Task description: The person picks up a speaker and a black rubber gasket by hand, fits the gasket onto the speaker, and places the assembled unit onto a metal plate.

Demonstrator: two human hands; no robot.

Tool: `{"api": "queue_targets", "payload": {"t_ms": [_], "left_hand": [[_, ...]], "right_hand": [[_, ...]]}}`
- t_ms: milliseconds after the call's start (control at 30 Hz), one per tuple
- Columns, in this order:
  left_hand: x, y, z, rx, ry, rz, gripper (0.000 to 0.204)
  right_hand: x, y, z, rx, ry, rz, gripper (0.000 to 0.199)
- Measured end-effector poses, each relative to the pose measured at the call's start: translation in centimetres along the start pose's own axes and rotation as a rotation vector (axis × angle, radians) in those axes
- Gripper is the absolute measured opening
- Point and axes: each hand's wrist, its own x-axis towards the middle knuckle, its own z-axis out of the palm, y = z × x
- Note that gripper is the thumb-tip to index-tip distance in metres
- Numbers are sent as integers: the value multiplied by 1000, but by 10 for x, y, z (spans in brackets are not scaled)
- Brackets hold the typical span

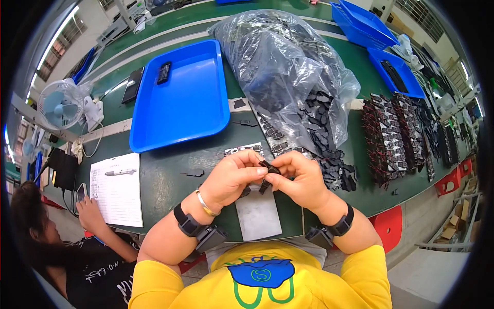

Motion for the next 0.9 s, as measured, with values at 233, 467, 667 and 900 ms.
{"api": "queue_targets", "payload": {"t_ms": [233, 467, 667, 900], "left_hand": [[-4, 5, 13, 251, 144, 253, 19], [-6, 0, 12, 404, 282, 303, 13], [-3, -1, 6, 321, 259, 271, 13], [-3, 11, -2, 101, 156, 9, 12]], "right_hand": [[2, 1, 1, 53, -29, 73, 19], [1, 1, 3, -80, -10, 7, 18], [1, 4, 3, -116, 8, -4, 18], [3, 2, -2, -32, -69, -1, 17]]}}
